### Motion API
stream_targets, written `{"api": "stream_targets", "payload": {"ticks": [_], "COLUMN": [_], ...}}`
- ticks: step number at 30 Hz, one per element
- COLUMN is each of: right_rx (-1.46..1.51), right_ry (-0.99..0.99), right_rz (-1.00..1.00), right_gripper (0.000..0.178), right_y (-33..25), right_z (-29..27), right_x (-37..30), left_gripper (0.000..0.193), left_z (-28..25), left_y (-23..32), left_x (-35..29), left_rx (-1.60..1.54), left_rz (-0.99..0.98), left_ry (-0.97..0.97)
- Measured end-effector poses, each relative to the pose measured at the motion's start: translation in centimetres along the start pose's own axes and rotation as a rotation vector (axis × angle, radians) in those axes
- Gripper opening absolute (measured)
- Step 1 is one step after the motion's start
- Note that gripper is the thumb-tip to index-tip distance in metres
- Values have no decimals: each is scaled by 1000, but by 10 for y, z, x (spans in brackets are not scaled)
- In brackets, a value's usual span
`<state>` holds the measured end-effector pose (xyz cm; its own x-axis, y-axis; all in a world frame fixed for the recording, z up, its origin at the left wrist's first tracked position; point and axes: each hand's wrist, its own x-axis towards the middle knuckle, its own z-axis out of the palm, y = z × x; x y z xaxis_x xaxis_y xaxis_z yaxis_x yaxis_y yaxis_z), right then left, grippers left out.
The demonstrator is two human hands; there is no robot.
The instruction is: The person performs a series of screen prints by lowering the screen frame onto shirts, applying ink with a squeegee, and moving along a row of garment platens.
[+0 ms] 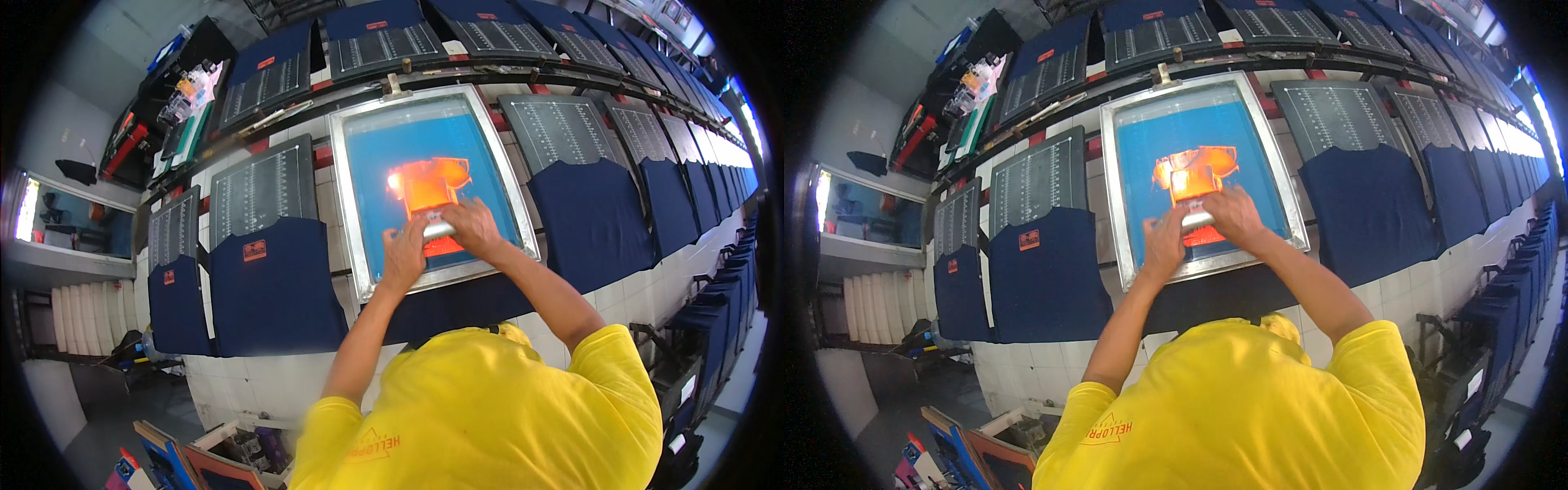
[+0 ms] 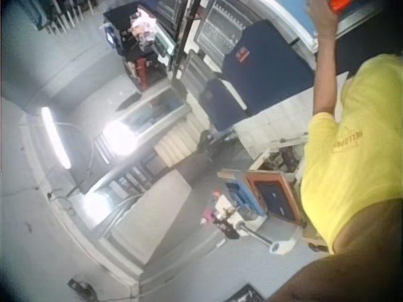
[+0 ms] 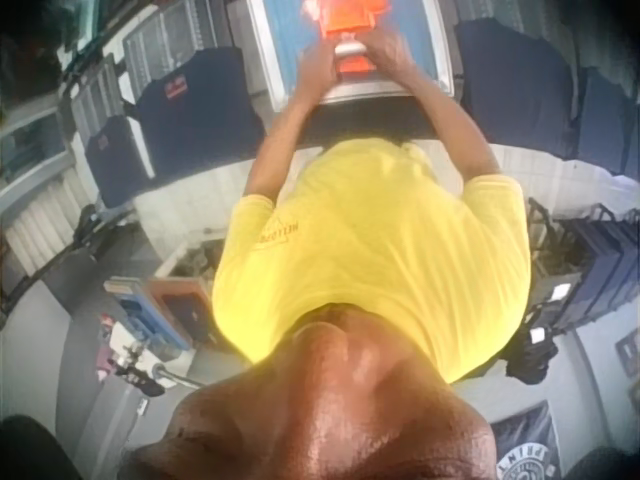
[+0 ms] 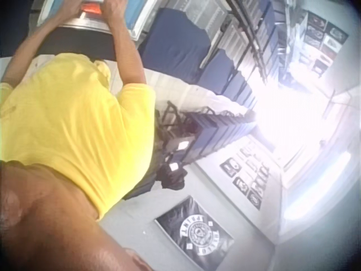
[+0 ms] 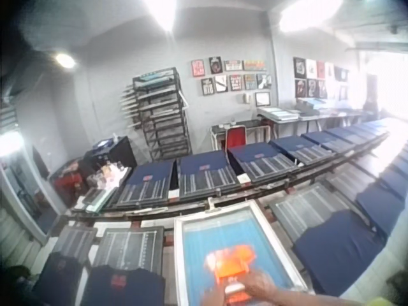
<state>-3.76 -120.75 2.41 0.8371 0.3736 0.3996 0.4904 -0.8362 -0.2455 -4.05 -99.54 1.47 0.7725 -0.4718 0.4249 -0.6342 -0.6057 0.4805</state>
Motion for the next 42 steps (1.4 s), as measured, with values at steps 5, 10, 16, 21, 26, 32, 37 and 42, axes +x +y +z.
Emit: {"api": "stream_targets", "payload": {"ticks": [5, 10, 16, 21, 26, 32, 37, 42], "right_rx": [-47, -9, 61, -46, -76, -110, -80, -129], "right_ry": [-38, -19, 40, 44, -51, -286, -212, 6], "right_rz": [6, 26, -18, -35, 39, 132, 100, -46], "right_gripper": [11, 13, 20, 21, 19, 19, 19, 15], "right_y": [32, 8, -32, -23, 12, 40, 38, 13], "right_z": [-6, -21, -31, -9, -1, -12, -37, -71], "right_x": [59, 31, -32, -33, 23, 81, 97, 83], "left_gripper": [33, 36, 43, 42, 36, 27, 32, 29], "left_z": [-8, -21, -12, -1, 0, -13, -37, -58], "left_y": [-34, -6, 32, 24, -16, -41, -29, -4], "left_x": [60, 35, -35, -32, 25, 78, 96, 84], "left_rx": [-48, -64, -41, -2, 14, -78, -90, -21], "left_rz": [-17, 3, -13, 16, 23, -59, -60, 20], "left_ry": [-29, -37, -20, 7, -17, -85, -49, -1]}}
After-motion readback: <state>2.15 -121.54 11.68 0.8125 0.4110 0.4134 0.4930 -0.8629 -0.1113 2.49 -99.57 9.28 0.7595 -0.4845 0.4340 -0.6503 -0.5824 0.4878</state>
